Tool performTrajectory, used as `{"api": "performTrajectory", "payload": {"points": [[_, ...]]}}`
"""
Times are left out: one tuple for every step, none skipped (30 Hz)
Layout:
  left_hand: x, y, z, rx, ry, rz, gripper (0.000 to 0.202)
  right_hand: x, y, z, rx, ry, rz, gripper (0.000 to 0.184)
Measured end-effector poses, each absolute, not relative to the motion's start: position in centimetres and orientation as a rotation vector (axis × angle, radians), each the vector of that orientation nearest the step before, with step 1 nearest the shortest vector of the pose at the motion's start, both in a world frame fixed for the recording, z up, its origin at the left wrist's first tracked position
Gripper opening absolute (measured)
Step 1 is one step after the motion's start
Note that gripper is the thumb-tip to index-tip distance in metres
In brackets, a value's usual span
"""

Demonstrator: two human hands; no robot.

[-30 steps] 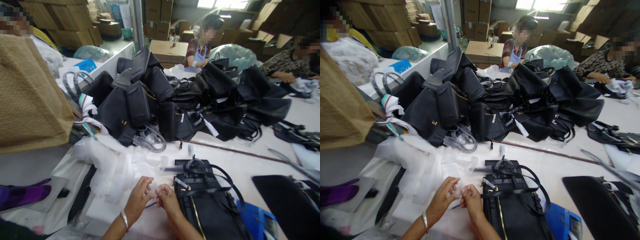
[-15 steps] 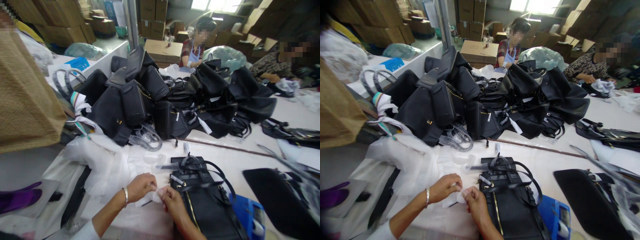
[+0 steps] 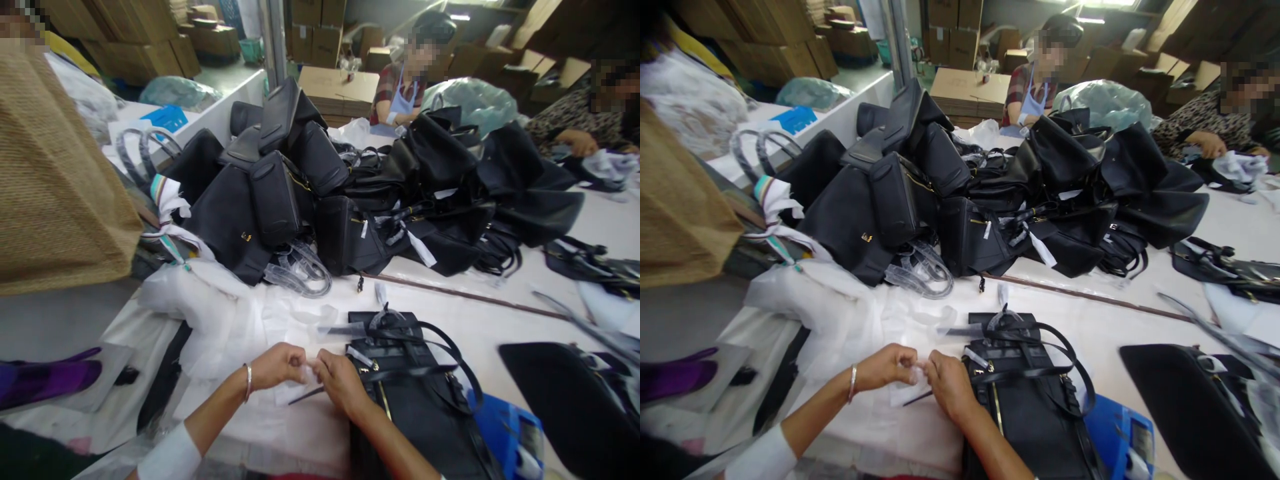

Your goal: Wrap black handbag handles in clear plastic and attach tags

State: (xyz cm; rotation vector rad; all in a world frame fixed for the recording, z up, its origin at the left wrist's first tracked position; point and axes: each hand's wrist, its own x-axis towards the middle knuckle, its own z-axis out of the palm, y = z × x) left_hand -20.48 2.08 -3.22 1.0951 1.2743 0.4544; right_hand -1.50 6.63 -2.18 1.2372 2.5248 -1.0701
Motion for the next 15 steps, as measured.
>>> {"api": "performTrajectory", "payload": {"points": [[-20.7,1.8,-3.4,1.094,1.306,0.481,0.019,-1.6,6.7,-2.4,1.226,2.532,-1.002,0.029],[-20.9,1.5,-3.5,1.095,1.336,0.505,0.017,-1.7,6.6,-2.7,1.205,2.538,-0.944,0.024],[-21.1,1.1,-3.6,1.096,1.361,0.523,0.014,-1.8,6.5,-3.0,1.165,2.538,-0.890,0.020],[-21.2,0.8,-3.7,1.096,1.381,0.536,0.013,-1.8,6.2,-3.4,1.114,2.528,-0.852,0.017],[-21.3,0.5,-3.7,1.096,1.397,0.543,0.011,-1.8,6.0,-3.6,1.060,2.512,-0.832,0.016],[-21.4,0.2,-3.8,1.097,1.411,0.548,0.011,-1.8,5.7,-3.9,1.015,2.490,-0.828,0.014],[-21.5,0.0,-3.8,1.100,1.426,0.554,0.010,-1.6,5.5,-4.0,0.977,2.471,-0.832,0.011],[-21.6,-0.1,-3.8,1.106,1.441,0.561,0.010,-1.3,5.4,-4.0,0.944,2.457,-0.838,0.010],[-21.7,-0.3,-3.8,1.114,1.456,0.568,0.010,-0.9,5.5,-3.9,0.914,2.449,-0.843,0.008],[-21.8,-0.4,-3.7,1.126,1.471,0.576,0.010,-0.4,5.7,-3.5,0.902,2.448,-0.853,0.008],[-21.9,-0.5,-3.6,1.139,1.484,0.584,0.010,0.3,6.0,-3.0,0.915,2.450,-0.873,0.009],[-22.0,-0.5,-3.5,1.154,1.495,0.592,0.010,1.0,6.5,-2.3,0.953,2.454,-0.907,0.009],[-22.1,-0.6,-3.4,1.170,1.504,0.598,0.010,1.8,7.0,-1.4,1.012,2.460,-0.950,0.009],[-22.2,-0.6,-3.2,1.186,1.511,0.602,0.011,2.5,7.6,-0.5,1.085,2.466,-1.001,0.010],[-22.3,-0.5,-3.0,1.202,1.517,0.603,0.011,3.2,8.2,0.5,1.151,2.475,-1.054,0.011]]}}
